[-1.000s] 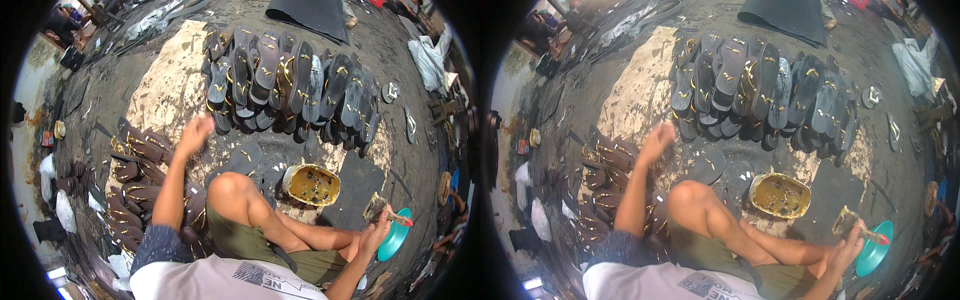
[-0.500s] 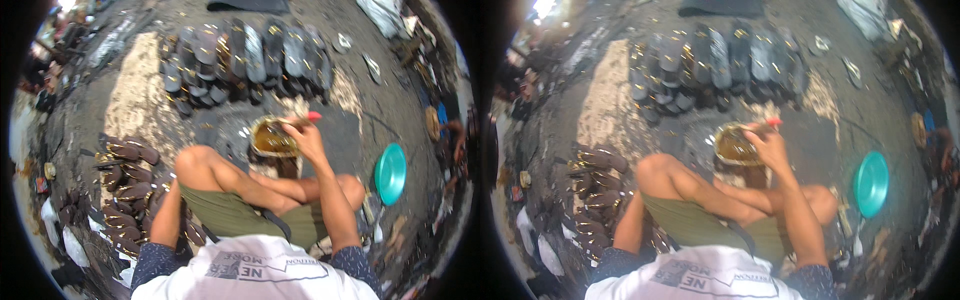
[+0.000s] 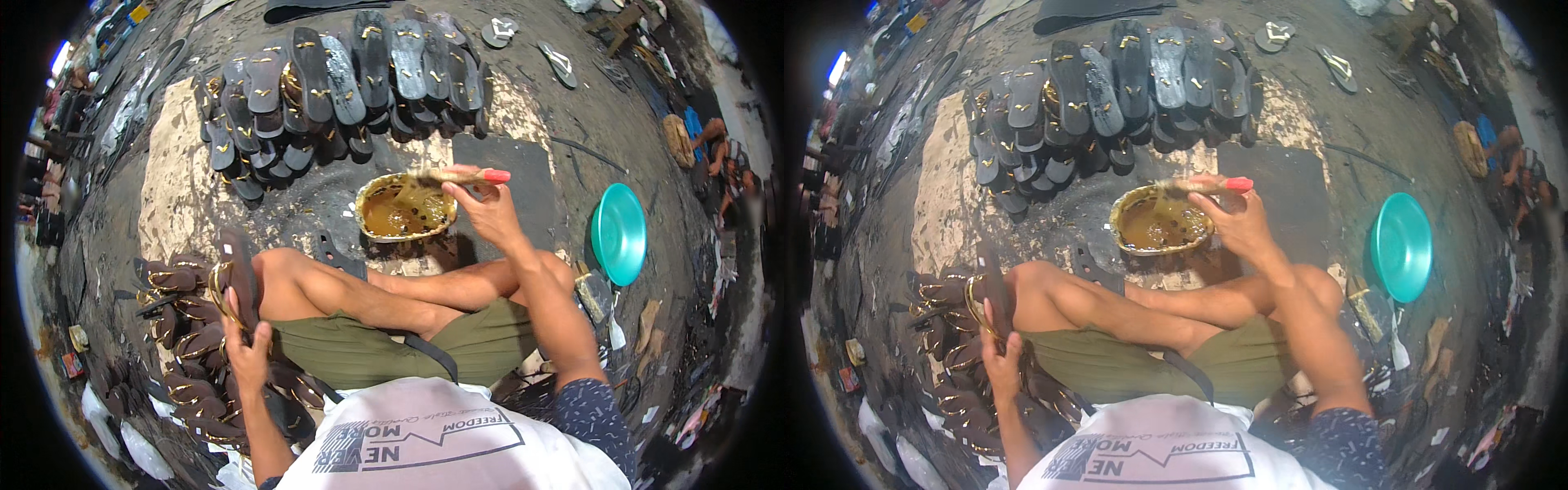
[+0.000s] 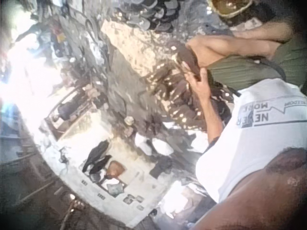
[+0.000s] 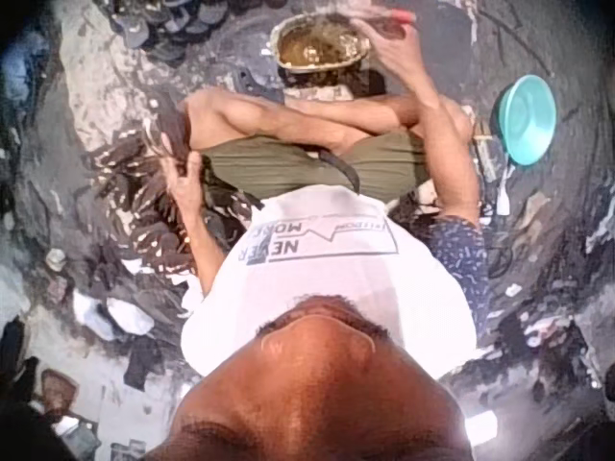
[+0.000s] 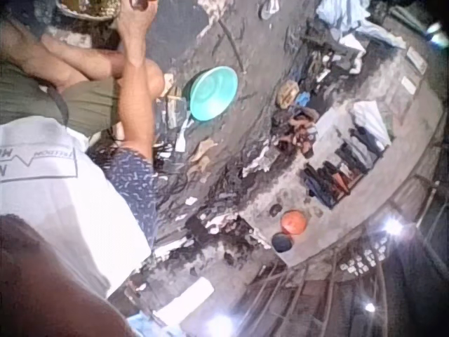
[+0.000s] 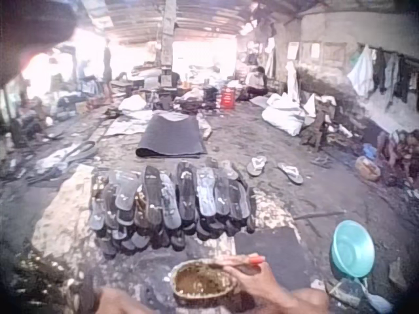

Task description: The person sits on the ground and repeatedly picks up black sandals, applies a brownish substance to the straps using a brush, and places them back in a pile. The process is repeated for multiple sandals throughout the clip.

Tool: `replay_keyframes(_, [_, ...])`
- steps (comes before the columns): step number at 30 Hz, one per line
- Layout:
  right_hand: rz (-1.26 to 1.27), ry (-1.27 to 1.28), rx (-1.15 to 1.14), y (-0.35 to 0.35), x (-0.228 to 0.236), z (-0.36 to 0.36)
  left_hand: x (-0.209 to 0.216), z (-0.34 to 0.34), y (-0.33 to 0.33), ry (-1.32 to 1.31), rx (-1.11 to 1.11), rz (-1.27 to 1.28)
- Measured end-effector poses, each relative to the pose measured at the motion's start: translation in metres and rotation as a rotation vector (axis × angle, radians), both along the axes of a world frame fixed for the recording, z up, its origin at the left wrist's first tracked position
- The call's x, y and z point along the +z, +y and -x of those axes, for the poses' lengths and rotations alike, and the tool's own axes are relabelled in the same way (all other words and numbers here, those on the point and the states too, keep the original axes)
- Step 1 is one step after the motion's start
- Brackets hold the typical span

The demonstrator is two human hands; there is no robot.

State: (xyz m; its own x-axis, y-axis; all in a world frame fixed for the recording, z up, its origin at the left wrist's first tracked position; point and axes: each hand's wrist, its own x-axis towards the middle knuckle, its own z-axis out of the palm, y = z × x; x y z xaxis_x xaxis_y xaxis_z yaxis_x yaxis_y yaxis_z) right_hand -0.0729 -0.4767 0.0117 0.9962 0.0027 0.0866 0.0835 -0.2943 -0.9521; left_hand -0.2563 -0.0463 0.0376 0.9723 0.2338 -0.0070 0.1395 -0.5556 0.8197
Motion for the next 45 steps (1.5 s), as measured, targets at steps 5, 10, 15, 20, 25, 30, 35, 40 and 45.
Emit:
replay_keyframes(5, [1.005, 0.05, -0.056, -0.077, 0.053, 0.013, 0.008, -0.043, 0.027, -0.055, -0.035, 0.128])
replay_keyframes(10, [-0.401, -0.074, -0.431, -0.018, 0.111, 0.017, 0.032, -0.089, -0.043, 0.063, 0.175, 1.002])
replay_keyframes(15, [-0.473, -0.178, 0.061, 0.12, 0.1, 0.008, 0.031, -0.101, -0.137, 0.214, -0.263, 1.57])
replay_keyframes(20, [-0.442, -0.263, 0.307, 0.117, 0.068, 0.074, 0.04, -0.115, -0.151, 0.368, -0.173, 1.652])
replay_keyframes(25, [-0.251, -0.316, -0.024, 0.083, 0.11, -0.012, 0.004, -0.078, -0.165, 0.232, -0.148, 1.472])
replay_keyframes(30, [-0.477, -0.286, -0.026, 0.094, 0.087, 0.032, 0.022, -0.088, -0.167, 0.141, -0.119, 1.523])
replay_keyframes(35, [-0.392, -0.365, 0.031, 0.076, 0.12, -0.011, 0.017, -0.083, -0.156, 0.137, -0.171, 1.575])
replay_keyframes(40, [-0.356, -0.266, 0.13, 0.115, 0.08, 0.045, 0.053, -0.137, -0.173, -0.035, 0.01, 1.59])
replay_keyframes(45, [-0.386, -0.13, 0.366, 0.129, 0.079, 0.117, 0.045, -0.173, -0.135, -0.131, -0.129, 1.58])
